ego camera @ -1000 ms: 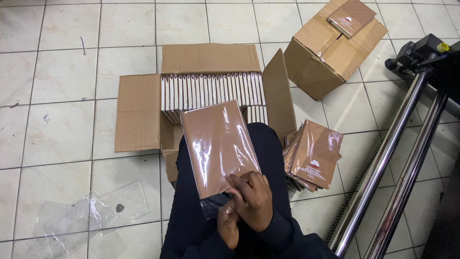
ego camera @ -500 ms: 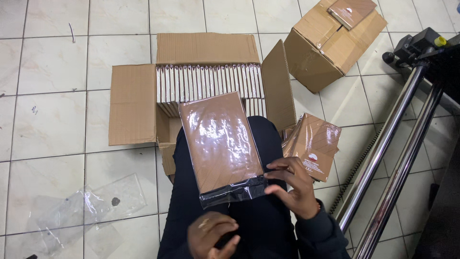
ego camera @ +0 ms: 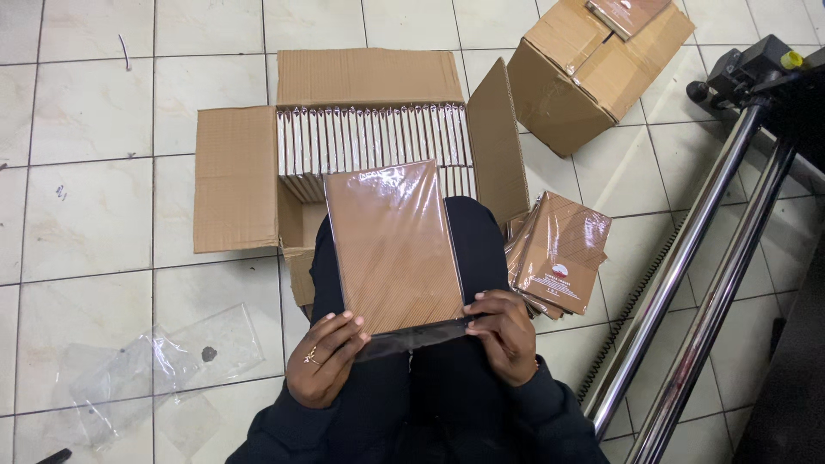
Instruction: The person places notebooks into individual plastic sleeves and then arranges the sleeved notebooks into a cardboard box.
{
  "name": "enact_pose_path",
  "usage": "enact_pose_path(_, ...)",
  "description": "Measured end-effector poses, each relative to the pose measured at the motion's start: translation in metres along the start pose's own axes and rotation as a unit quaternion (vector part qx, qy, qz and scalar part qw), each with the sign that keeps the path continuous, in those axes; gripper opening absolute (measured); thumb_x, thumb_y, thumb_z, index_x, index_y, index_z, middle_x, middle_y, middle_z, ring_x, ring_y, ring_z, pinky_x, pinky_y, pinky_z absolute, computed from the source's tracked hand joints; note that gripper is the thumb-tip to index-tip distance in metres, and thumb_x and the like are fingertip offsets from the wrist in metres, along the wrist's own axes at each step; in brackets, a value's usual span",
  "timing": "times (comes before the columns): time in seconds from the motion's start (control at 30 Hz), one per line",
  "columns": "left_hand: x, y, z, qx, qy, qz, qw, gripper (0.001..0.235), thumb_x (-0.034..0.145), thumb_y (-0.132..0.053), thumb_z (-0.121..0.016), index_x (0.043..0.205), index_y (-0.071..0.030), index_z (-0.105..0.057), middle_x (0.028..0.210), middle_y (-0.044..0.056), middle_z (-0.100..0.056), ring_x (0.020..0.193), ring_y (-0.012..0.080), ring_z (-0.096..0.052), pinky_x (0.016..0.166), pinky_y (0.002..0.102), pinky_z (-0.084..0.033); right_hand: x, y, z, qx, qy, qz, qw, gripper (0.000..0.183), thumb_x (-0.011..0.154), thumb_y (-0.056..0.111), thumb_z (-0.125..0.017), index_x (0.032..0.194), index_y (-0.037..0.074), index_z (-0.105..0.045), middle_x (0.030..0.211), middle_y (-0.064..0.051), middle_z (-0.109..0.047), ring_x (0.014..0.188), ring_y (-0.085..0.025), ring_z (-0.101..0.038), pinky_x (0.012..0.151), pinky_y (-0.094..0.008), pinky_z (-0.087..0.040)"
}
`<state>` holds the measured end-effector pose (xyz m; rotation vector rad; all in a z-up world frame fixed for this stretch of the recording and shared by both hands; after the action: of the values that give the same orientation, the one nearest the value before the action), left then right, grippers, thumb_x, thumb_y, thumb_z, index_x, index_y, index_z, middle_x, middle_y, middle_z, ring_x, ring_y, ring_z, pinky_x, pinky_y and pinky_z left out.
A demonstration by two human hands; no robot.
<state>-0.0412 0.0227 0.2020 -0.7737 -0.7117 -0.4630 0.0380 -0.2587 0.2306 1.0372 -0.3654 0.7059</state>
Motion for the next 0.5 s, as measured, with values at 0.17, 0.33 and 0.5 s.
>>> enact_pose_path(0.17, -0.012, 0.004, -0.007, -0.017, -0.039, 0.090, 0.995, 0.011, 0.088, -0.007, -0.077, 0.099, -0.009, -0.077, 0.110, 0.008, -0.076, 0.105, 0.0237, -0.073, 0.107, 0.043, -0.054, -0.007, -0.007, -0.017, 0.004, -0.032, -0.029, 0.999, 0.013, 0.103, 0.012, -0.051, 0.093, 0.009, -0.059, 0.089, -0.008, -0.066, 0.088, -0.026, -0.065, 0.098, -0.048, -0.053)
enact_pose_path(0.33, 0.002, -0.004, -0.013, 0.001, -0.091, 0.179, 0.980, 0.005, 0.088, -0.006, -0.077, 0.085, -0.007, -0.073, 0.096, 0.006, -0.074, 0.089, 0.0219, -0.072, 0.104, 0.045, -0.055, 0.002, 0.001, -0.025, -0.062, -0.025, -0.133, 0.989, 0.019, 0.105, 0.021, -0.053, 0.092, 0.007, -0.055, 0.086, -0.007, -0.057, 0.082, -0.025, -0.056, 0.084, -0.038, -0.044)
enact_pose_path(0.5, 0.000, -0.005, -0.013, 0.069, -0.128, 0.178, 0.973, 0.016, 0.082, -0.004, -0.084, 0.084, -0.004, -0.069, 0.090, 0.011, -0.071, 0.087, 0.0251, -0.072, 0.102, 0.049, -0.058, 0.013, 0.007, -0.031, -0.126, 0.004, -0.177, 0.976, 0.020, 0.105, 0.020, -0.050, 0.088, 0.008, -0.054, 0.080, -0.004, -0.057, 0.075, -0.020, -0.056, 0.086, -0.038, -0.040)
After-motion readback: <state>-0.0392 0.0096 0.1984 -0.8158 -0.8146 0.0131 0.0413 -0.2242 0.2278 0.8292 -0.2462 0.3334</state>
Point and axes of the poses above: each hand's wrist, its own x-axis towards the middle knuckle, its own z-axis out of the back of the hand, y = z × x, the point moved 3 cm from there along x, towards the middle knuckle
